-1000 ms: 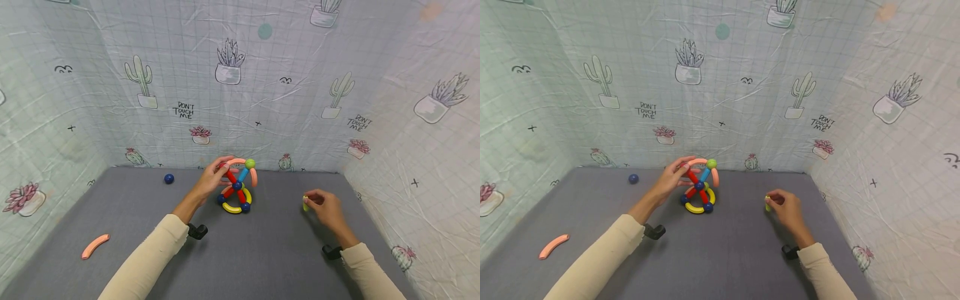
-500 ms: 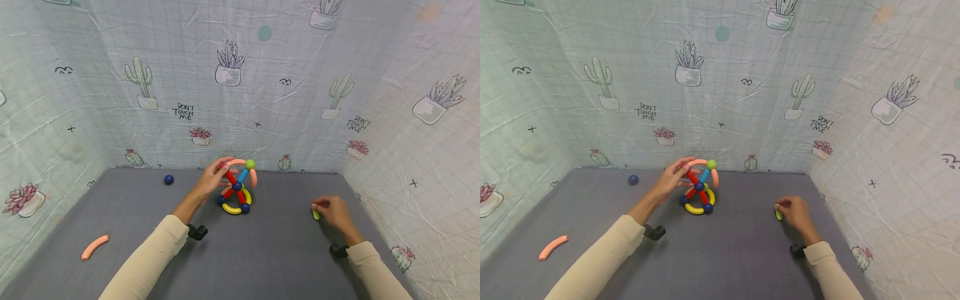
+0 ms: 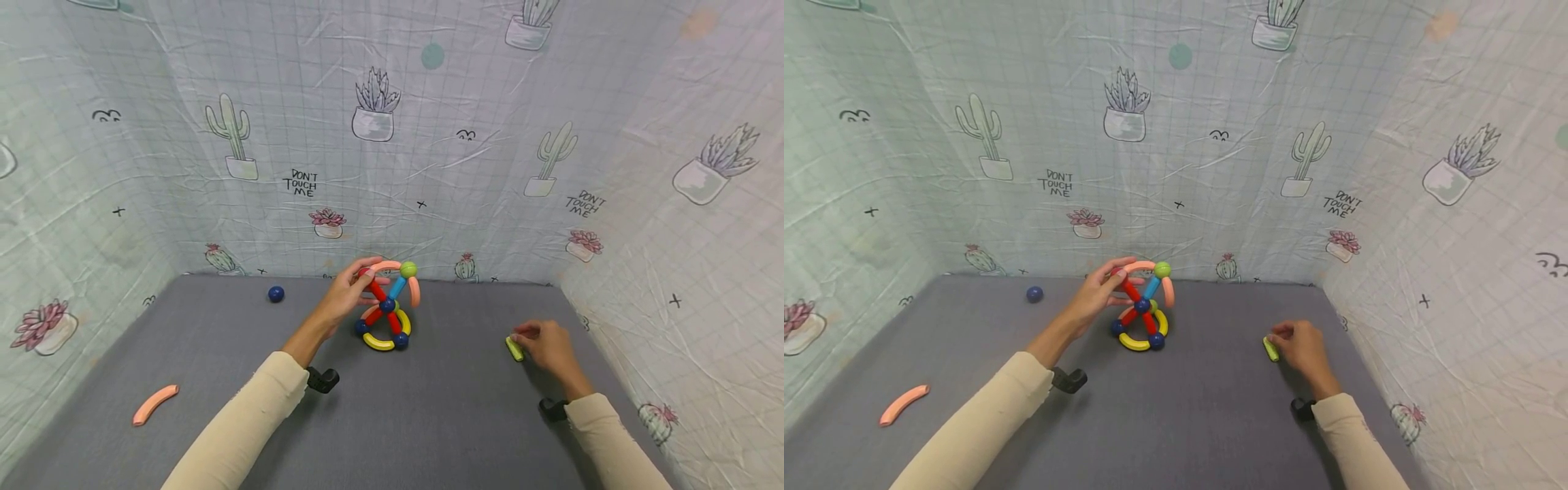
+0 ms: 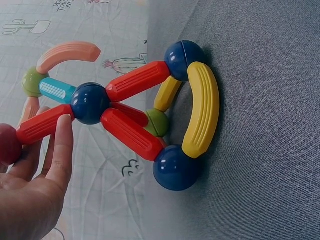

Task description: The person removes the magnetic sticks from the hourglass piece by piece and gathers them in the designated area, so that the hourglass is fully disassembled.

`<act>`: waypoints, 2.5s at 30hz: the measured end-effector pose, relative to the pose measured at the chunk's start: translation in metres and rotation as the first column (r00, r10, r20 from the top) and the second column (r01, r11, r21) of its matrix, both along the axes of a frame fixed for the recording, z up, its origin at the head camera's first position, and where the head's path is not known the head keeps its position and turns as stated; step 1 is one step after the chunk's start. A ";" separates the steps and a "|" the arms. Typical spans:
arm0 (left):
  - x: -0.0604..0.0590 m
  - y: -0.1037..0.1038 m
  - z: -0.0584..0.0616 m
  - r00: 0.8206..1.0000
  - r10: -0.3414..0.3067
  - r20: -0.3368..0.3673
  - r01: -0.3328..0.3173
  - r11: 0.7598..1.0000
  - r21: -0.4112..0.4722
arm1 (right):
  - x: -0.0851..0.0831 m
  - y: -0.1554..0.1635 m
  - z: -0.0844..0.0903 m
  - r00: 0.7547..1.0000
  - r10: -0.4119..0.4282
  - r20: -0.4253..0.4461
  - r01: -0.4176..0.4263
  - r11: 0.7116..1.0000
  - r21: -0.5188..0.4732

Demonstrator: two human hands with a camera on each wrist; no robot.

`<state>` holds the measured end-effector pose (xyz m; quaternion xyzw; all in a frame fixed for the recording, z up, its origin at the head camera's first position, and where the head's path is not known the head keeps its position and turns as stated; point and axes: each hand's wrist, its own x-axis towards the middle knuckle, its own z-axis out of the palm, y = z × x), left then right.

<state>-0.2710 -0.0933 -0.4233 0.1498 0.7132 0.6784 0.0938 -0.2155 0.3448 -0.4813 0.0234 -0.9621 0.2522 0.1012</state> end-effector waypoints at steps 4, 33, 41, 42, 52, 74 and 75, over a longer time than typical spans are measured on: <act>0.000 0.001 0.000 1.000 0.000 0.010 0.000 1.000 -0.001 | 0.000 -0.013 0.008 0.997 0.009 -0.075 -0.009 1.000 -0.004; -0.003 -0.001 0.003 0.999 -0.009 0.054 0.010 1.000 -0.020 | -0.071 -0.178 0.068 0.873 0.451 0.184 -0.186 0.657 -0.731; -0.005 -0.002 0.003 0.998 0.000 0.062 0.002 1.000 -0.029 | -0.092 -0.196 0.075 0.767 0.619 0.169 -0.192 0.473 -0.860; -0.005 -0.002 0.003 0.998 0.002 0.066 0.001 0.999 -0.032 | -0.093 -0.198 0.076 0.756 0.632 0.170 -0.188 0.459 -0.868; 0.000 0.003 0.005 0.990 0.105 -0.090 -0.116 0.986 -0.124 | -0.100 -0.203 0.072 0.726 0.666 0.170 -0.124 0.370 -0.921; 0.045 0.067 -0.022 0.529 0.342 -0.776 -0.653 0.748 -0.116 | -0.098 -0.197 0.072 0.716 0.687 0.125 -0.117 0.294 -0.949; 0.045 0.070 -0.024 0.558 0.343 -0.755 -0.641 0.757 -0.129 | -0.098 -0.197 0.072 0.715 0.688 0.123 -0.118 0.293 -0.949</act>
